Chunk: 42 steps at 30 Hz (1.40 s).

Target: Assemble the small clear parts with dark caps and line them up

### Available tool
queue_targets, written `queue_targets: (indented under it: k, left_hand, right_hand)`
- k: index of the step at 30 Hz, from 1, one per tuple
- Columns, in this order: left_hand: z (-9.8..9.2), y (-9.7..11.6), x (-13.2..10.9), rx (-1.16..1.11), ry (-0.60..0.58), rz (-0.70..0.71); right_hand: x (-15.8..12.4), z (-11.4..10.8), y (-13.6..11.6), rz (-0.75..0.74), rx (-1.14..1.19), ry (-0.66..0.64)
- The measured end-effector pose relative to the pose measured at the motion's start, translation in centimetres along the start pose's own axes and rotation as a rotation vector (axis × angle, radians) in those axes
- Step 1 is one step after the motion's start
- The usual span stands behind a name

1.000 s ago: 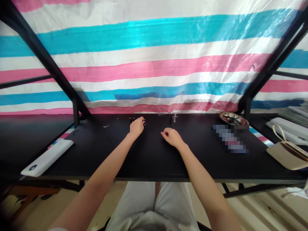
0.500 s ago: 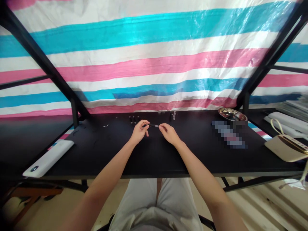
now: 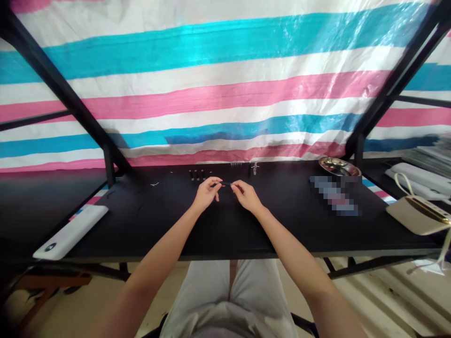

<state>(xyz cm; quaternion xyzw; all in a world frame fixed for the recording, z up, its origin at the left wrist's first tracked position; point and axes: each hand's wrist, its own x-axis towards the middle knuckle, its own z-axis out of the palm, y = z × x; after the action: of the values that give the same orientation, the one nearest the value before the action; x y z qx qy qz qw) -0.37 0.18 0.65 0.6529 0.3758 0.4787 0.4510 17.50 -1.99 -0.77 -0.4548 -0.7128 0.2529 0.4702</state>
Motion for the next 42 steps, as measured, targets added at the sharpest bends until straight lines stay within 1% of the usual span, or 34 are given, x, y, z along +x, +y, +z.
queue_targets:
  k: [5,11,18,22,24,27,31,35,42]
  left_hand:
    - [-0.1,0.1,0.1,-0.03,0.018,0.0]
    - [-0.6,0.4,0.3,-0.059,0.081,-0.002]
    - [-1.0,-0.3,0.7,-0.07,0.14,-0.037]
    - [-1.2,-0.6,0.8,-0.052,0.154,-0.064]
    - [-1.1,-0.5,0.7,-0.035,0.126,-0.084]
    - [-0.7,-0.4,0.4,-0.013,0.028,-0.103]
    - [0.0,-0.4,0.0,-0.017,-0.076,-0.1]
    - [0.1,-0.6,0.0,-0.053,-0.098,-0.107]
    - [0.2,-0.2,-0.1,-0.028,-0.098,-0.112]
  right_hand:
    - [0.0,-0.3,0.1,-0.026,-0.023,0.016]
    - [0.2,-1.0,0.3,-0.027,-0.036,0.053]
    - [0.2,-1.6,0.3,-0.02,-0.088,0.073]
    - [0.2,-1.7,0.2,-0.014,-0.093,0.1]
    - [0.3,-1.6,0.4,-0.012,-0.094,0.107]
    - [0.3,-1.3,0.7,-0.02,-0.093,0.1]
    - [0.3,-0.8,0.7,-0.062,-0.094,0.055]
    - [0.2,-0.6,0.5,-0.092,-0.114,-0.024]
    - [0.1,-0.4,0.9,-0.066,-0.105,-0.172]
